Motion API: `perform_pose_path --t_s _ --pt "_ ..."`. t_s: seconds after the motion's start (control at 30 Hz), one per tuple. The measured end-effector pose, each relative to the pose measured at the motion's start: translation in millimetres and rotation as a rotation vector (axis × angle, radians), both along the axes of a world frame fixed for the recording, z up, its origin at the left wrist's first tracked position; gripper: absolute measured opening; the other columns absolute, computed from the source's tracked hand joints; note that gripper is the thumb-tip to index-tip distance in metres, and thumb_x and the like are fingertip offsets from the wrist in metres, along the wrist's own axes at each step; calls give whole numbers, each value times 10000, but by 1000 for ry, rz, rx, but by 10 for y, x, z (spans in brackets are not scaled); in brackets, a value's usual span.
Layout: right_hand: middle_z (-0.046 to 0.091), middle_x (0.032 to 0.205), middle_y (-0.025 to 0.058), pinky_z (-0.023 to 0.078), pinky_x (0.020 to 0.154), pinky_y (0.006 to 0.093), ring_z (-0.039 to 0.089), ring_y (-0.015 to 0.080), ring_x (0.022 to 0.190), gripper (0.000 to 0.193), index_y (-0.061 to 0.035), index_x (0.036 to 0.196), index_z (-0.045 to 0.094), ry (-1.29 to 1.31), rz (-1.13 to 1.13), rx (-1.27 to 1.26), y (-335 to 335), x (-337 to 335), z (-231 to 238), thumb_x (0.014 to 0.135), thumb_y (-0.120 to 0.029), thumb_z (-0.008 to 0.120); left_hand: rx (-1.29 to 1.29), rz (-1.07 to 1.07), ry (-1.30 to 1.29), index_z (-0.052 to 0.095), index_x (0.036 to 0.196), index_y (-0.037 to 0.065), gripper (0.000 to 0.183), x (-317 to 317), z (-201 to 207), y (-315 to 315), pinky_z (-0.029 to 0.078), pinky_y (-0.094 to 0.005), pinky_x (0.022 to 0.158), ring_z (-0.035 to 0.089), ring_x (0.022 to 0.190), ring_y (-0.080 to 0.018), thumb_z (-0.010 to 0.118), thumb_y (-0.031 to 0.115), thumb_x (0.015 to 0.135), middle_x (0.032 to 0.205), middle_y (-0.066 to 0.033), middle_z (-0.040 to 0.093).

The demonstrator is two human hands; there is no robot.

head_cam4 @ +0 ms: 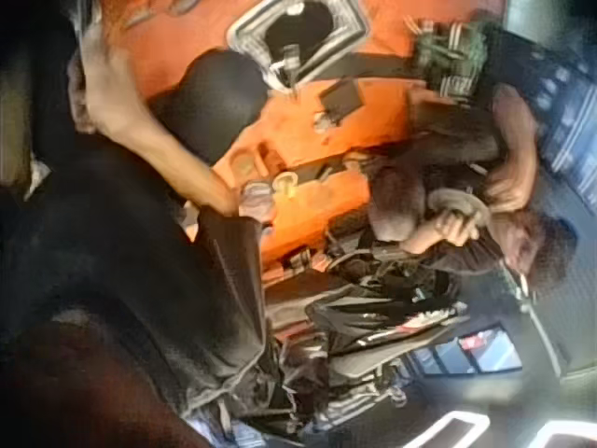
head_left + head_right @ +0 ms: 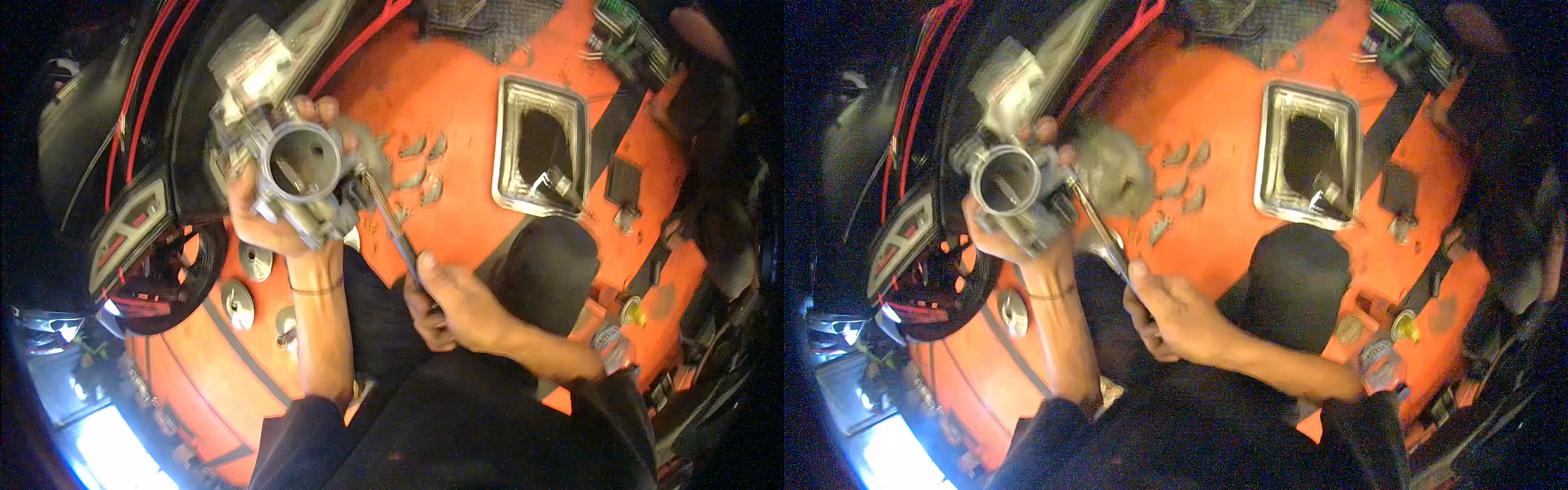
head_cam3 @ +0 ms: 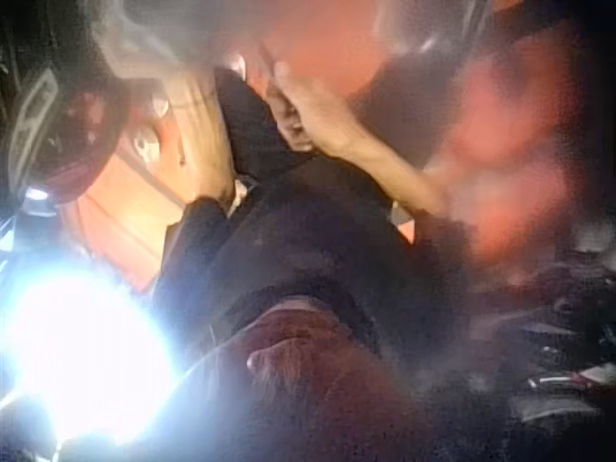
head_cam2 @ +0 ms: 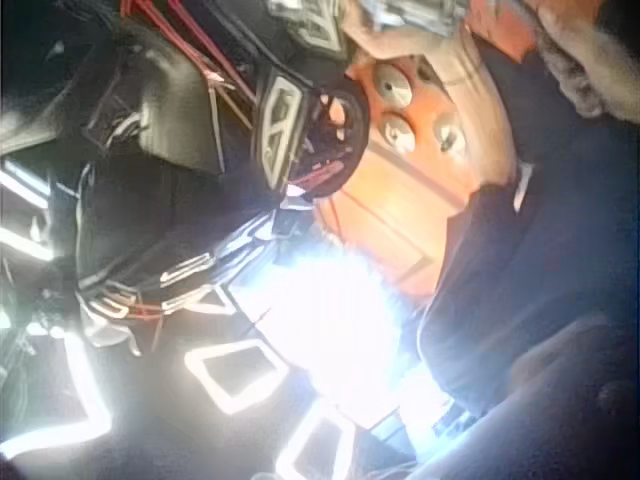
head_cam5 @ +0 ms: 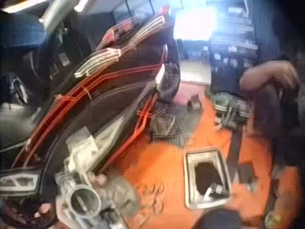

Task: The person cleans a motorcycle carburetor by hand and using a screwdriver. The person rotates the carburetor to inspect different sides, wipes parts of it, and uses a screwdriver to loosen or tighten screws on the assembly.

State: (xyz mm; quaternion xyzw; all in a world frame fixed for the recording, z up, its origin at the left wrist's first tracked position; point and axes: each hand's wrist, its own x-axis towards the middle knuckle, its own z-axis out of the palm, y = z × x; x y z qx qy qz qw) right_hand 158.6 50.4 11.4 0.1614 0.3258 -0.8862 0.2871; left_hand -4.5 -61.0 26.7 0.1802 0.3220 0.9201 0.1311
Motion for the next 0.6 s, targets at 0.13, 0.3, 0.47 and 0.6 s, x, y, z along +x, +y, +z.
perform_pose_path --t_s 0.13,0.3,0.47,0.6 --pt "337 564 5 301 405 264 316 110 431 575 -43 799 463 74 -52 163 19 -126 15 982 -561 294 -3 288 -126 558 1111 -72 511 -84 69 -16 538 -455 790 635 902 -305 444 345 840 1021 -196 631" --pt "336 569 -7 299 385 256 351 97 426 468 -43 892 506 253 -408 391 215 14 291 1007 -465 339 231 245 -478 577 1096 71 397 -96 187 -229 503 -426 778 598 909 -270 507 383 862 1000 -104 630" --pt "400 574 7 322 424 262 377 100 449 403 -18 1042 521 517 -885 657 784 -167 553 1020 -380 346 203 257 -554 582 1096 93 369 -207 145 -233 508 -428 785 597 883 -241 511 411 922 978 -77 633" --pt "562 702 58 415 641 293 512 162 683 401 -27 1069 525 351 -617 1404 1200 -568 -294 1001 -406 410 252 200 -716 581 1076 97 369 -194 134 -379 506 -470 907 598 926 -254 543 432 925 975 -83 622"
